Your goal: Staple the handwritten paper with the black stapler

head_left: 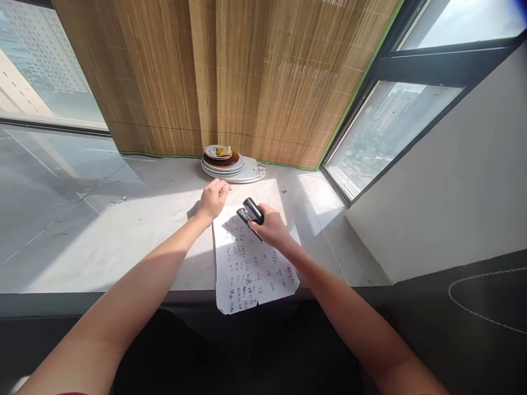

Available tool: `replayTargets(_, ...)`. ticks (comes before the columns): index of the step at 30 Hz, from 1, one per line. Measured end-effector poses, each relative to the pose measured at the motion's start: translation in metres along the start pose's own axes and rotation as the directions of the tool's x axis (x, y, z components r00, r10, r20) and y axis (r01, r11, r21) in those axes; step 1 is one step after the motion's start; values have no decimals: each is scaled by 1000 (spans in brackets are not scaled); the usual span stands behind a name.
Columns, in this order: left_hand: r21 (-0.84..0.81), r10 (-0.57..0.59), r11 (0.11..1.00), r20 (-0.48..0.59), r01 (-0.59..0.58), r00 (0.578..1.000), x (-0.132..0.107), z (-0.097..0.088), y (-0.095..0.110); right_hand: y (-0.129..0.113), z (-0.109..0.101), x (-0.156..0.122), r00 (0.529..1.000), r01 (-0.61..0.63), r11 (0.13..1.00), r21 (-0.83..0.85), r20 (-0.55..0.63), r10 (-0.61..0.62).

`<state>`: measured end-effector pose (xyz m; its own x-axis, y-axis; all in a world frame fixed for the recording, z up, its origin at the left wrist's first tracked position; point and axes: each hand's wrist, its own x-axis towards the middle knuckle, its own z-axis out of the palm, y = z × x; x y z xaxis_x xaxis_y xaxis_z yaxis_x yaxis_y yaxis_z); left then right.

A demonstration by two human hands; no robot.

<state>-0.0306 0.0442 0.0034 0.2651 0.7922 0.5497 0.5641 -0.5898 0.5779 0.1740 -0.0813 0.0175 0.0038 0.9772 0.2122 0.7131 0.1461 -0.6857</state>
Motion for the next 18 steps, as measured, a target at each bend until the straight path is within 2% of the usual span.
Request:
replayTargets(3,-22,5,1000,-9,-5,1000,0,2,-3,-2,18,-14,999,-12,996,-83,39,15)
replayTargets(5,-45,10,999,-19,-11,1000,-1,3,-5,7,16,-17,999,-32,992,-119,27,36)
replayTargets(9,-88,-2,996,-37,-1,999,0,7,-11,34,-13,-15,988,-154,985,-76,3,155)
replayTargets(13,-172,-15,985,-56,6,998,3,10,-16,59,-46,-9,962,-271,956,107,34,269)
replayTargets(14,-220,-38,975,-68,22,997,3,10,-17,65,-51,-6,962,-269,946,181,-2,274)
replayTargets(16,-315,-96,947,-98,61,991,5,8,-17,78,-55,4,948,-213,931,295,-168,270)
replayTargets(18,-378,-146,922,-127,88,981,7,6,-18,91,-52,18,918,-109,955,276,-340,203)
